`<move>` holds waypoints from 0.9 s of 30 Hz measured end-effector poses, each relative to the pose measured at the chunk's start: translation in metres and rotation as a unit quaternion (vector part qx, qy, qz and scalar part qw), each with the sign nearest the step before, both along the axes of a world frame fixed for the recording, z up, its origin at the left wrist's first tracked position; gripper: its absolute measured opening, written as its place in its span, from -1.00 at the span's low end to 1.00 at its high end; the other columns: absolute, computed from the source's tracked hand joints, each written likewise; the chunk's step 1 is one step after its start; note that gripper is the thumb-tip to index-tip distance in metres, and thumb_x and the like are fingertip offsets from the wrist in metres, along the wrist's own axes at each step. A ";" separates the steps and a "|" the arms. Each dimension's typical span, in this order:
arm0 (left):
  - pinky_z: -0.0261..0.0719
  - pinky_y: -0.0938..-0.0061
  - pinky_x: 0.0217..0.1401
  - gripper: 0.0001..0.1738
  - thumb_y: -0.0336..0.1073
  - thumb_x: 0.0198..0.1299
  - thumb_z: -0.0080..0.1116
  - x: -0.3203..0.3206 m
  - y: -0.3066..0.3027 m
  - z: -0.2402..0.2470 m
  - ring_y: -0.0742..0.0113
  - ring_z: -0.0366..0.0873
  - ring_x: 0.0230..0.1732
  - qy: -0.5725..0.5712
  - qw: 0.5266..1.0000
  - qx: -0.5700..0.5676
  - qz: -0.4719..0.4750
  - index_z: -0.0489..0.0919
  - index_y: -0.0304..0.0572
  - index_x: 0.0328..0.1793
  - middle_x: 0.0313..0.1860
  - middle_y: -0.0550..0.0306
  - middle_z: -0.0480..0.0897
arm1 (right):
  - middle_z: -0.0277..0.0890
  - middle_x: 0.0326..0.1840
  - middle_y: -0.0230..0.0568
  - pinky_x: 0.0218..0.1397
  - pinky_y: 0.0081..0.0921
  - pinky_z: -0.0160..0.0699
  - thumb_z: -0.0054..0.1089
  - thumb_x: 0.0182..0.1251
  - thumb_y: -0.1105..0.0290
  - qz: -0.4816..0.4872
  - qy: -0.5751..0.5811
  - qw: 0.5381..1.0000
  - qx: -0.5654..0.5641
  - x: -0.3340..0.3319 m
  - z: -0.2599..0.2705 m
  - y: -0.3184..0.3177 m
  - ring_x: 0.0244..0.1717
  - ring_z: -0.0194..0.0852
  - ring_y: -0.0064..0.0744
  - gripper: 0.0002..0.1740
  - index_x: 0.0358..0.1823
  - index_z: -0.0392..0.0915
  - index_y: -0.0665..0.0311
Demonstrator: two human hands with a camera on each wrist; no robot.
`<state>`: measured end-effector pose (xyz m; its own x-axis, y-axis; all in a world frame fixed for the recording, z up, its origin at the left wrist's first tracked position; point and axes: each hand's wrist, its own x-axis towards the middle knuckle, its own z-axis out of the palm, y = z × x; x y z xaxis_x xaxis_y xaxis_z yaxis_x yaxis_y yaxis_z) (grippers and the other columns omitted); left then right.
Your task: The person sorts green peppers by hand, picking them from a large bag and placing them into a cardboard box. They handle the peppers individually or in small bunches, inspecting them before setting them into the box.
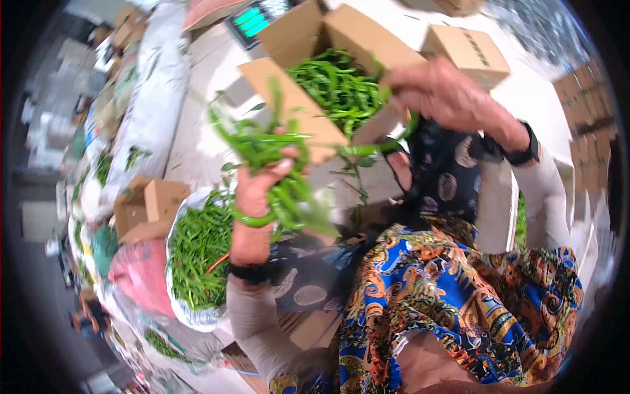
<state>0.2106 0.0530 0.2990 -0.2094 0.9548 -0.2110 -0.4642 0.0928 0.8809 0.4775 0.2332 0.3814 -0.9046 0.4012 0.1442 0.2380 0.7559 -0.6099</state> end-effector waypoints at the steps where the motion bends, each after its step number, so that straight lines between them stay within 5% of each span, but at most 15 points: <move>1: 0.66 0.24 -0.16 -0.43 -0.50 0.04 0.18 -0.001 0.001 0.000 0.11 0.64 -0.26 -0.023 0.999 -0.021 0.030 0.39 -0.28 0.25 -0.18 0.00 0.62 | 0.51 -0.45 0.01 -0.27 -0.24 0.51 0.05 0.31 0.37 -0.044 0.037 0.997 0.043 0.013 -0.013 0.015 -0.38 0.54 -0.03 -0.76 -0.07 0.51 0.33; 4: 0.67 0.25 -0.20 -0.36 -0.42 0.05 0.14 -0.011 0.006 -0.009 0.10 0.63 -0.32 -0.040 0.998 -0.026 0.029 0.33 -0.23 0.34 -0.20 0.01 0.57 | 0.57 -0.22 -0.07 -0.20 -0.34 0.53 0.01 0.38 0.31 -0.200 -0.032 0.975 0.089 0.072 0.001 0.053 -0.27 0.57 -0.22 -0.71 0.00 0.45 0.36; 5: 0.68 0.29 -0.22 -0.33 -0.40 0.05 0.14 -0.014 0.006 -0.011 0.13 0.62 -0.30 -0.034 0.999 -0.025 0.016 0.29 -0.24 0.37 -0.19 -0.01 0.56 | 0.58 -0.38 -0.13 -0.33 -0.31 0.52 0.02 0.39 0.33 -0.249 0.034 0.965 0.072 0.098 -0.014 0.069 -0.41 0.56 -0.28 -0.76 -0.04 0.50 0.30; 7: 0.68 0.39 -0.29 -0.25 -0.41 0.04 0.15 -0.013 0.011 -0.008 0.16 0.62 -0.30 -0.005 0.999 -0.009 -0.033 0.20 -0.26 0.42 -0.20 -0.04 0.56 | 0.60 -0.21 -0.11 -0.25 -0.37 0.53 0.00 0.39 0.36 -0.357 -0.169 0.899 0.190 0.159 -0.014 0.087 -0.26 0.57 -0.36 -0.71 0.06 0.48 0.34; 8: 0.68 0.38 -0.29 -0.25 -0.41 0.04 0.15 -0.010 0.014 -0.008 0.16 0.62 -0.31 -0.009 0.999 0.002 -0.040 0.19 -0.27 0.42 -0.21 -0.05 0.56 | 0.53 -0.12 -0.06 -0.14 -0.39 0.47 -0.01 0.38 0.40 -0.289 0.058 0.919 0.263 0.228 -0.072 0.119 -0.15 0.51 -0.28 -0.74 0.00 0.46 0.39; 9: 0.69 0.37 -0.29 -0.25 -0.41 0.05 0.15 -0.008 0.017 -0.009 0.16 0.62 -0.32 -0.009 0.999 0.012 -0.042 0.19 -0.27 0.42 -0.23 -0.07 0.57 | 0.47 -0.17 -0.13 -0.04 -0.40 0.44 -0.05 0.41 0.44 -0.251 -0.175 0.913 0.269 0.283 -0.058 0.128 -0.10 0.43 -0.26 -0.81 -0.07 0.42 0.40; 10: 0.69 0.37 -0.29 -0.25 -0.41 0.05 0.15 -0.003 0.021 -0.011 0.16 0.62 -0.32 -0.012 0.998 0.016 -0.053 0.19 -0.27 0.42 -0.23 -0.07 0.57 | 0.40 -0.30 -0.25 -0.13 -0.44 0.47 -0.12 0.46 0.46 -0.277 -0.175 0.889 0.321 0.307 -0.046 0.085 -0.26 0.39 -0.35 -0.85 -0.13 0.40 0.40; 11: 0.67 0.36 -0.29 -0.24 -0.42 0.04 0.15 0.002 0.023 -0.011 0.15 0.61 -0.30 -0.014 0.998 0.016 -0.066 0.18 -0.28 0.42 -0.21 -0.09 0.57 | 0.44 -0.54 -0.01 -0.37 -0.28 0.46 0.06 0.31 0.31 -0.422 -0.364 0.758 0.338 0.376 -0.089 0.121 -0.53 0.42 -0.19 -0.76 -0.19 0.53 0.36; 13: 0.63 0.30 -0.27 -0.21 -0.43 0.01 0.17 -0.010 0.025 -0.022 0.10 0.59 -0.27 -0.023 0.994 0.000 -0.108 0.18 -0.27 0.43 -0.18 -0.12 0.58 | 0.55 -0.29 -0.14 -0.25 -0.23 0.49 0.26 0.15 0.24 -0.416 -0.539 0.723 0.119 0.454 -0.106 0.066 -0.32 0.52 -0.20 -0.66 -0.10 0.55 0.27; 14: 0.63 0.24 -0.25 -0.18 -0.43 -0.03 0.21 -0.001 0.028 -0.017 0.09 0.59 -0.28 -0.058 0.992 -0.003 -0.113 0.19 -0.27 0.44 -0.18 -0.09 0.59 | 0.57 -0.28 -0.04 -0.19 -0.22 0.50 0.35 0.06 0.25 -0.388 -0.436 0.775 0.242 0.489 -0.140 0.043 -0.25 0.54 -0.14 -0.59 -0.08 0.55 0.29; 16: 0.65 0.23 -0.21 -0.21 -0.26 0.07 0.27 0.004 0.029 -0.014 0.23 0.58 -0.27 -0.063 0.990 0.043 -0.122 0.20 -0.28 0.42 -0.28 0.06 0.55 | 0.58 -0.33 -0.06 -0.27 -0.23 0.52 0.22 0.21 0.31 -0.362 -0.269 0.873 0.185 0.433 -0.130 0.025 -0.31 0.55 -0.06 -0.71 -0.08 0.57 0.27; 17: 0.66 0.27 -0.25 -0.15 -0.21 0.00 0.33 0.004 0.030 -0.011 0.20 0.61 -0.29 -0.062 0.987 0.041 -0.143 0.20 -0.25 0.41 -0.24 0.02 0.58 | 0.60 -0.21 -0.13 -0.28 -0.37 0.53 0.15 0.29 0.33 -0.509 -0.275 0.807 -0.121 0.326 -0.077 0.014 -0.25 0.56 -0.28 -0.71 -0.02 0.55 0.30; 20: 0.67 0.36 -0.33 -0.05 -0.12 -0.14 0.46 0.011 0.032 0.001 0.14 0.66 -0.34 -0.035 0.982 0.032 -0.181 0.21 -0.22 0.36 -0.18 -0.11 0.64 | 0.62 -0.19 -0.22 -0.30 -0.55 0.50 0.07 0.36 0.42 -0.366 -0.063 0.924 -0.090 0.199 -0.049 0.001 -0.27 0.50 -0.52 -0.73 0.02 0.53 0.36; 23: 0.66 0.38 -0.40 -0.06 -0.16 -0.18 0.45 0.025 0.023 0.013 0.13 0.65 -0.41 -0.003 0.983 0.028 -0.182 0.23 -0.30 0.34 -0.22 -0.20 0.63 | 0.59 -0.24 -0.39 -0.39 -0.72 0.36 0.11 0.39 0.32 -0.238 0.030 0.958 -0.156 0.089 -0.021 -0.022 -0.40 0.39 -0.71 -0.73 0.03 0.57 0.27; 27: 0.64 0.43 -0.42 -0.08 -0.16 -0.17 0.40 0.033 0.014 0.024 0.11 0.65 -0.41 -0.061 0.976 0.033 -0.207 0.25 -0.36 0.34 -0.16 -0.33 0.60 | 0.50 -0.12 -0.23 -0.09 -0.55 0.53 0.08 0.38 0.39 -0.006 0.125 0.982 -0.139 -0.015 -0.030 -0.028 -0.13 0.48 -0.49 -0.71 0.06 0.51 0.37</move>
<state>0.2435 0.0671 0.3231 0.2204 0.9646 -0.1446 -0.5014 0.2392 0.8315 0.4624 0.2049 0.3514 -0.8497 0.4666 0.2455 0.0617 0.5503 -0.8327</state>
